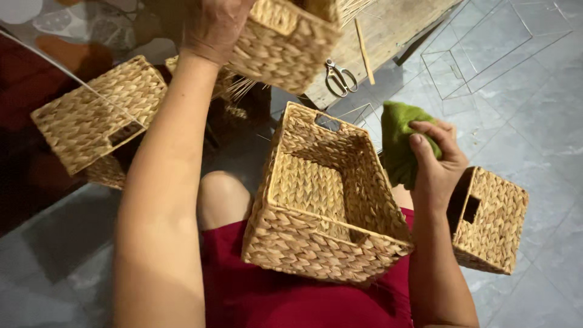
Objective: The person wipes the exterior and interior surfaces of woven baskets using a green cloth. They rotate the basket to clean all sides and the bottom, then place it aside and pick up another basket to repeat the process.
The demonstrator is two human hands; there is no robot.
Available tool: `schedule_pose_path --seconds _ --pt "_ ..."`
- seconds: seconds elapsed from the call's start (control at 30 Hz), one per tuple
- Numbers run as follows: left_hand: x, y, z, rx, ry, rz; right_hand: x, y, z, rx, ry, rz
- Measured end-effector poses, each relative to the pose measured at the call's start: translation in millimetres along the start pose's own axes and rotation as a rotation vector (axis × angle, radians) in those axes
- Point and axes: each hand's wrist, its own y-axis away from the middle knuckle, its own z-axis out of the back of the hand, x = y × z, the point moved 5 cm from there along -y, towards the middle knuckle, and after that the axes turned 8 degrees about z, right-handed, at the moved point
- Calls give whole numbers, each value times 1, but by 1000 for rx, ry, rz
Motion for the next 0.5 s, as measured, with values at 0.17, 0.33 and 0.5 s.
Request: schedule_pose_path --seconds 0.17,0.33,0.5 --pt "10 21 -1 -60 -249 29 -2 -1 5 23 109 -3" --pt "55 70 9 -42 -396 54 -8 3 2 38 159 -15" --pt "114 104 -11 67 -273 404 -9 9 2 67 158 -59"
